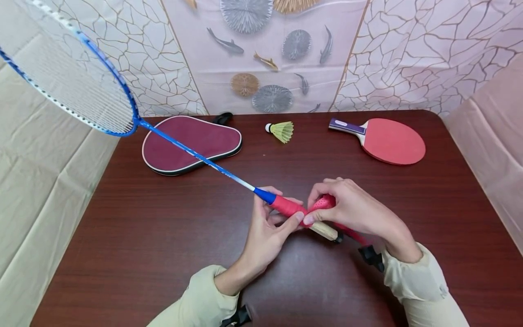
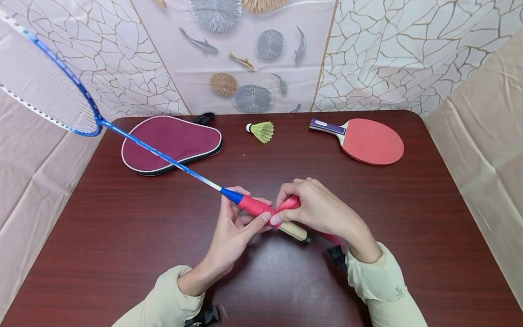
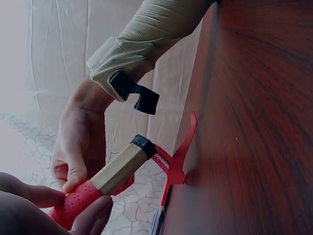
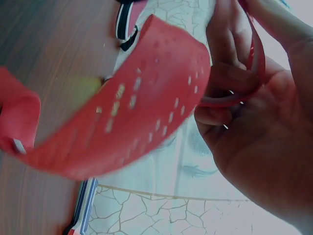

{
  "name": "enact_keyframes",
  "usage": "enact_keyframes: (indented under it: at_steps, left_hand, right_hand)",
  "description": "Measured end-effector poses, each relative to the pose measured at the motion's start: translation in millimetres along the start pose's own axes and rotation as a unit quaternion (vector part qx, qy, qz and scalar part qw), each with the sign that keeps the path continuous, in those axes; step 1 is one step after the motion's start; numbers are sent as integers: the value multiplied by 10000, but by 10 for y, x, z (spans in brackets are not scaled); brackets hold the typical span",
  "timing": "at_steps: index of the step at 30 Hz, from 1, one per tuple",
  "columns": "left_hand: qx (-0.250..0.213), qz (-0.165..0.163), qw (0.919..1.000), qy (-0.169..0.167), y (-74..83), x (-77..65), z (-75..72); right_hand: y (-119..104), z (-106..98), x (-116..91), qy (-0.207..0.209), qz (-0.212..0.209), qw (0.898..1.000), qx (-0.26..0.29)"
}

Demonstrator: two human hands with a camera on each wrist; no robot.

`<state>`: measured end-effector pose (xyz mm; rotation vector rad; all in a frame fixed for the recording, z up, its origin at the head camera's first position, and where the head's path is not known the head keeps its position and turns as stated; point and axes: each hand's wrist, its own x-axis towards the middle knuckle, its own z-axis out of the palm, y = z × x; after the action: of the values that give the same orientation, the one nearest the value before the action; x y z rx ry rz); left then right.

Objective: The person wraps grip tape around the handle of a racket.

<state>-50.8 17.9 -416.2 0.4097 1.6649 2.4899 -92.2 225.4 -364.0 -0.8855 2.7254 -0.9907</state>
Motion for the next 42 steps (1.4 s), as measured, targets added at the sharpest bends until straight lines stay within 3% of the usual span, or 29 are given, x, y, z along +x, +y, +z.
enact_keyframes:
  at_steps: [5,19,35,42]
  left_hand:
    - [115,220,9997,80,19,12,-8]
    - [247,504,9981,242,49,5,4]
    - [-556,230,9978,295,52,1,-8]
    - [-587,263,9977,188,37,14,-9]
  right_hand:
    - [37,-61,-23,335,216,9992,15]
    - [64,-101,-49,919,244,9952,-212]
    - [69,5,13,596,272,9978,125]
    - [80,4,5,-18,550,9962,680]
